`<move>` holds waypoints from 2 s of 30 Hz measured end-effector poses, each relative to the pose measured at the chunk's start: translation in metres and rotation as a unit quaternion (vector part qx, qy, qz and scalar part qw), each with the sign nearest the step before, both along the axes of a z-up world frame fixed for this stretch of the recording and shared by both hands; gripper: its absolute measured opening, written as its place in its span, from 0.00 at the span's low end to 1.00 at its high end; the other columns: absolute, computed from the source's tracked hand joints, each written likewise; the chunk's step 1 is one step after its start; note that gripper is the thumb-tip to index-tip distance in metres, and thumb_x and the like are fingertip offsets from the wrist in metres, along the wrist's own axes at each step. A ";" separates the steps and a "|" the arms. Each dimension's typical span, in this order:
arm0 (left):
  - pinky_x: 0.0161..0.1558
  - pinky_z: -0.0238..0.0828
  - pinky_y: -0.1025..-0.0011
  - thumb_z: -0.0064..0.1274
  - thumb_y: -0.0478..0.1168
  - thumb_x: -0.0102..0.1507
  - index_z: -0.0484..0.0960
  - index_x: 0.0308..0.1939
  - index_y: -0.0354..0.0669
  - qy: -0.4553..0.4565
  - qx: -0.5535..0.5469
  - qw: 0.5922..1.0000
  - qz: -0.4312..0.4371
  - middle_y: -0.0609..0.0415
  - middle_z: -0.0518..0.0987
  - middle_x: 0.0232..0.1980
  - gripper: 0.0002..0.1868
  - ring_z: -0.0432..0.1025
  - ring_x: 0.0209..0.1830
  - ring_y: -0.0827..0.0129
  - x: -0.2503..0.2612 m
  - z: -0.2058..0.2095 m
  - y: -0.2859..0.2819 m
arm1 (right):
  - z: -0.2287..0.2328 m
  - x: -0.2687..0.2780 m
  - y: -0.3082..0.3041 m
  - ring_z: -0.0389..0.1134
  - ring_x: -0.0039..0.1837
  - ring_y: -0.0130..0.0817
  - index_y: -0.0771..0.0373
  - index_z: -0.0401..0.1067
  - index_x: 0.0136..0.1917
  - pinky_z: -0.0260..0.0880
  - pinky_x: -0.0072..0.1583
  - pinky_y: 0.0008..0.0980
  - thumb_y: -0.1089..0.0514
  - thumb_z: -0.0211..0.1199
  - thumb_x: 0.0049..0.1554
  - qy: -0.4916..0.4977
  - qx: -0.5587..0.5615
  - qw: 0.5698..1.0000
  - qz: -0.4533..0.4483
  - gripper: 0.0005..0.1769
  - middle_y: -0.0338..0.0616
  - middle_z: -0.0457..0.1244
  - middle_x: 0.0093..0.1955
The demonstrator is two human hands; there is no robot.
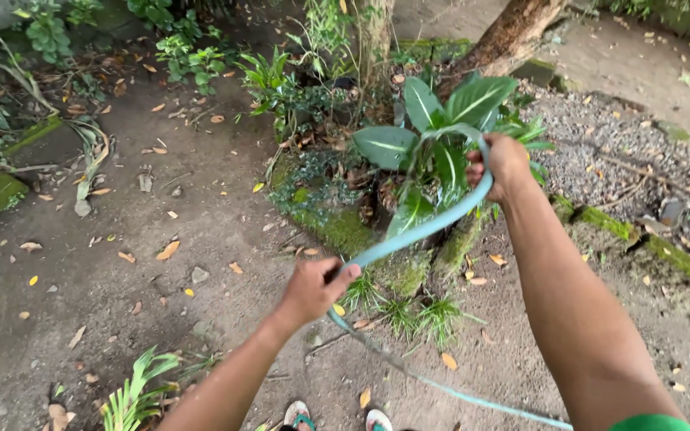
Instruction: Watering various plants and trees in a garden using a hose
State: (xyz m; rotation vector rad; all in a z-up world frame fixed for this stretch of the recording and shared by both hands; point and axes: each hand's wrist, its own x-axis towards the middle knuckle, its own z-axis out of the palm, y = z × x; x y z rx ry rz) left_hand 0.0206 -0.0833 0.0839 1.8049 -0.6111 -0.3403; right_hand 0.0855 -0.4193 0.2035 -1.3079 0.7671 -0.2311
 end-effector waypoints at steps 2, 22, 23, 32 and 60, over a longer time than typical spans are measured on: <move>0.20 0.60 0.75 0.51 0.55 0.64 0.81 0.28 0.38 0.007 0.018 1.000 -0.005 0.49 0.75 0.17 0.23 0.67 0.15 0.69 -0.003 -0.003 0.000 | 0.006 -0.004 0.008 0.52 0.24 0.18 0.66 0.62 0.46 0.54 0.26 0.19 0.47 0.42 0.60 0.008 -0.010 1.000 0.020 0.19 0.34 0.49 0.29; 0.20 0.55 0.84 0.47 0.43 0.69 0.73 0.47 0.44 0.170 0.169 0.966 -0.094 0.64 0.69 0.28 0.08 0.57 0.19 0.81 -0.044 -0.035 0.002 | 0.017 -0.001 0.066 0.52 0.30 0.25 0.58 0.54 0.62 0.54 0.27 0.20 0.55 0.38 0.67 0.087 -0.125 0.985 0.079 0.12 0.44 0.54 0.41; 0.20 0.55 0.84 0.47 0.43 0.69 0.73 0.47 0.44 0.172 0.168 0.966 -0.092 0.64 0.69 0.28 0.08 0.57 0.19 0.81 -0.043 -0.040 0.004 | 0.018 0.002 0.069 0.52 0.30 0.25 0.58 0.54 0.62 0.54 0.27 0.20 0.55 0.38 0.67 0.088 -0.126 0.985 0.081 0.12 0.44 0.54 0.41; 0.16 0.48 0.83 0.40 0.45 0.70 0.72 0.54 0.40 0.178 0.080 0.977 -0.091 0.63 0.66 0.25 0.15 0.54 0.17 0.82 -0.031 -0.051 0.013 | 0.025 0.017 0.082 0.51 0.29 0.25 0.58 0.51 0.63 0.53 0.24 0.20 0.55 0.37 0.67 0.081 -0.158 0.981 0.084 0.13 0.45 0.54 0.41; 0.40 0.64 0.68 0.58 0.56 0.59 0.77 0.41 0.39 0.198 0.024 0.980 -0.028 0.52 0.73 0.33 0.22 0.68 0.37 0.64 -0.058 -0.115 0.000 | -0.002 0.010 0.016 0.51 0.22 0.20 0.61 0.52 0.66 0.58 0.24 0.24 0.52 0.42 0.63 0.047 -0.225 0.967 0.112 0.20 0.37 0.53 0.29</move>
